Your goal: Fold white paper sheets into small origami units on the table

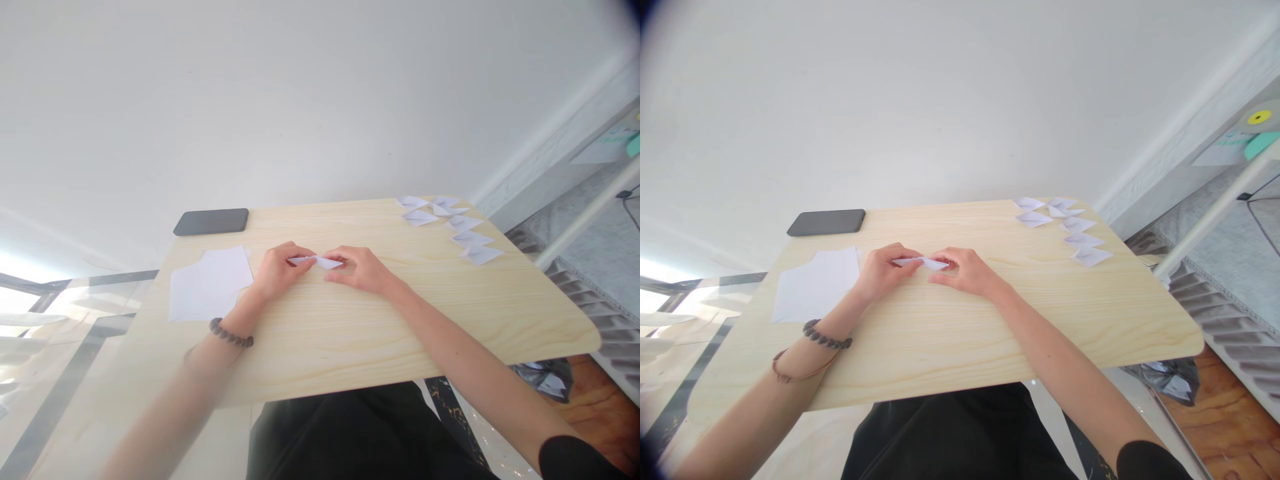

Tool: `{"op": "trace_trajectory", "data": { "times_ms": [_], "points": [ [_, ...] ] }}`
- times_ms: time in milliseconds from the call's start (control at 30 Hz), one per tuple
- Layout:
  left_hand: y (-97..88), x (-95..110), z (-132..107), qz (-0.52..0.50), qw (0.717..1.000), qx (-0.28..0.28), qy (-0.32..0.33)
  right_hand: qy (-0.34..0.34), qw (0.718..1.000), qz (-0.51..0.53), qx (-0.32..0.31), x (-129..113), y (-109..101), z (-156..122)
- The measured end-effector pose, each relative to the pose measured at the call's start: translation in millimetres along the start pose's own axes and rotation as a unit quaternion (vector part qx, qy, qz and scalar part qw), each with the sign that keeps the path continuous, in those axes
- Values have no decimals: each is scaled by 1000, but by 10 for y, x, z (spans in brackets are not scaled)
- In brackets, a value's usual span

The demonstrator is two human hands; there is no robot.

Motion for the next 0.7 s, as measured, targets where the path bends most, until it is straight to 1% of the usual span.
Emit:
{"op": "trace_trajectory", "data": {
  "times_ms": [133, 200, 400, 567, 700],
  "points": [
    [22, 12, -14, -36, 999, -22, -3, 11, 999, -32, 42, 52, 17, -2],
    [34, 15, -22, -43, 998, -37, -5, 7, 998, -38, 51, 71, 19, -8],
    [31, 11, -18, -3, 998, -51, 22, 3, 998, -47, 37, 56, 39, -13],
    [20, 23, -18, 27, 997, -55, 51, -1, 998, -54, 38, 38, 58, -5],
    [12, 31, -14, 23, 997, -56, 43, 1, 998, -53, 45, 48, 33, -3]
  ]
}}
Point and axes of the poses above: each hand's wrist, its own z-axis towards the middle knuckle, its own y-axis out of the palm, x = y × z, the point moved 1 cm from there along z, towards the middle knuckle, and after that the axes turned 5 degrees about -x, right-handed, at the moved point
